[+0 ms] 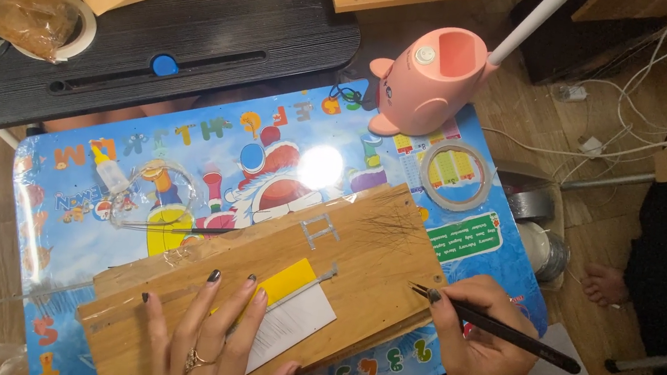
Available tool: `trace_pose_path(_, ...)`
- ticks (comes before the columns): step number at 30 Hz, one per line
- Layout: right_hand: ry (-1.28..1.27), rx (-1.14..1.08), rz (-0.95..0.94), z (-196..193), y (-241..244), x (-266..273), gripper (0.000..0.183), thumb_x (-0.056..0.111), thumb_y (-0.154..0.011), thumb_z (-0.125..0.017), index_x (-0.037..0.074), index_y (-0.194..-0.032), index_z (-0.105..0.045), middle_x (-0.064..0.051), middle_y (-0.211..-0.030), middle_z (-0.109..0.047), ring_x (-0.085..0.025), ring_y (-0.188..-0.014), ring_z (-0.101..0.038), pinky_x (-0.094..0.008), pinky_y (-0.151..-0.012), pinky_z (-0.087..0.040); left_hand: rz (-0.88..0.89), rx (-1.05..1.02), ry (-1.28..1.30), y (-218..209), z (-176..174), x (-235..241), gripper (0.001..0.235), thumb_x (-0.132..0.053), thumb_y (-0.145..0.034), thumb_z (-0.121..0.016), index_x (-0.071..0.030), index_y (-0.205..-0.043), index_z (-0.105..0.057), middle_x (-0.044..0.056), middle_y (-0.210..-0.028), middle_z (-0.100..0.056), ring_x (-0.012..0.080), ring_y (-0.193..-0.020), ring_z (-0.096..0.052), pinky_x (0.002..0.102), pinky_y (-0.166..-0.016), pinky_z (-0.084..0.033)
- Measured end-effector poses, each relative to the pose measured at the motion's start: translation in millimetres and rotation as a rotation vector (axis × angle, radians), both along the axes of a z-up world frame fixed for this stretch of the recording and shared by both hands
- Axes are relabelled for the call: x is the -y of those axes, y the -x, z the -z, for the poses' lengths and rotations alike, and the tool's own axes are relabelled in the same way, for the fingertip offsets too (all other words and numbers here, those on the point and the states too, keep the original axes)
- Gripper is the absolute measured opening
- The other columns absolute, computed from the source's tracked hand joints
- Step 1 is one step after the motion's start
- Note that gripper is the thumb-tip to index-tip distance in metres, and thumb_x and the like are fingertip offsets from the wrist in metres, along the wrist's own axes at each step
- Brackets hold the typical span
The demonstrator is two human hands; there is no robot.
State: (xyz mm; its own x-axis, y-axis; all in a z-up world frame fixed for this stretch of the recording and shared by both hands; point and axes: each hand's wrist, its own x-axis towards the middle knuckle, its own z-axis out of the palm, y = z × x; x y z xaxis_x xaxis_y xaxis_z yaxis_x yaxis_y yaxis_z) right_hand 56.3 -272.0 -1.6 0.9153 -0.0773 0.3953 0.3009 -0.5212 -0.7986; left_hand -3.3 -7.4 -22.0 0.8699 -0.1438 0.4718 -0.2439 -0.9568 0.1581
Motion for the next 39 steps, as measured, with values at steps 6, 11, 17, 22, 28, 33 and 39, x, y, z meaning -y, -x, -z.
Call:
trace_pose_path(6, -0.033, 0.023, 0.035, 6, 1, -5, 0.008, 0.007, -0.093, -0.067, -0.001, -0.091, -0.067, -0.010, -0.080, -0.068, -0.019, -0.071, -0.064, -0.028, -0.064, -0.055, -0.002, -0.040, -0.014, 2, -2, -2, 0.068, -0.063, -0.089, -0.059, -0.015, -0.137, -0.058, 0.004, -0.143, -0.062, 0.0341, -0.139, -0.052, 0.075, -0.120, -0.029)
trace_pose_path(11, -0.043, 0.028, 0.047, 13, 2, -7, 0.011, 0.012, -0.094, -0.068, 0.002, -0.094, -0.068, -0.009, -0.085, -0.069, -0.020, -0.078, -0.067, -0.030, -0.073, -0.058, -0.004, -0.042, -0.020, 3, 1, -2, 0.069, -0.064, -0.088, -0.060, -0.016, -0.137, -0.057, 0.003, -0.143, -0.061, 0.0333, -0.139, -0.051, 0.076, -0.120, -0.029)
trace_pose_path(17, -0.007, 0.026, 0.040, 10, 2, -11, 0.010, 0.013, -0.094, -0.069, 0.004, -0.095, -0.066, -0.008, -0.081, -0.065, -0.012, -0.059, -0.052, -0.024, -0.053, -0.046, -0.002, -0.043, -0.005, 2, -3, -2, 0.067, -0.063, -0.089, -0.058, -0.016, -0.137, -0.058, 0.004, -0.143, -0.062, 0.0336, -0.139, -0.052, 0.075, -0.119, -0.029)
trace_pose_path(22, -0.009, 0.031, 0.081, 3, -1, -4, 0.008, 0.005, -0.096, -0.065, -0.002, -0.092, -0.066, -0.011, -0.080, -0.065, -0.020, -0.072, -0.063, -0.030, -0.065, -0.054, 0.000, -0.032, -0.026, 2, -1, -3, 0.066, -0.063, -0.089, -0.059, -0.015, -0.136, -0.058, 0.004, -0.142, -0.062, 0.0342, -0.137, -0.053, 0.075, -0.118, -0.031)
trace_pose_path(28, -0.014, 0.008, 0.091, 6, -3, -5, 0.012, 0.012, -0.096, -0.066, 0.000, -0.094, -0.067, -0.010, -0.082, -0.066, -0.020, -0.074, -0.065, -0.031, -0.066, -0.055, -0.004, -0.020, -0.025, 2, -2, -2, 0.063, -0.060, -0.092, -0.056, -0.014, -0.135, -0.060, 0.005, -0.141, -0.063, 0.0346, -0.137, -0.054, 0.075, -0.118, -0.031)
trace_pose_path(33, 0.005, 0.006, 0.061, 3, -5, -6, 0.012, 0.013, -0.096, -0.066, 0.001, -0.095, -0.068, -0.009, -0.081, -0.066, -0.019, -0.073, -0.065, -0.030, -0.066, -0.056, -0.005, -0.023, -0.021, 2, -2, -1, 0.065, -0.061, -0.091, -0.058, -0.014, -0.136, -0.059, 0.005, -0.141, -0.063, 0.0340, -0.137, -0.054, 0.075, -0.118, -0.031)
trace_pose_path(39, 0.016, -0.040, -0.035, -10, -15, 6, 0.010, 0.010, -0.096, -0.066, 0.001, -0.096, -0.067, -0.009, -0.082, -0.064, -0.017, -0.070, -0.059, -0.028, -0.063, -0.051, -0.002, -0.016, -0.013, 2, -2, -2, 0.065, -0.062, -0.092, -0.056, -0.015, -0.137, -0.058, 0.004, -0.142, -0.062, 0.0336, -0.138, -0.053, 0.075, -0.118, -0.031)
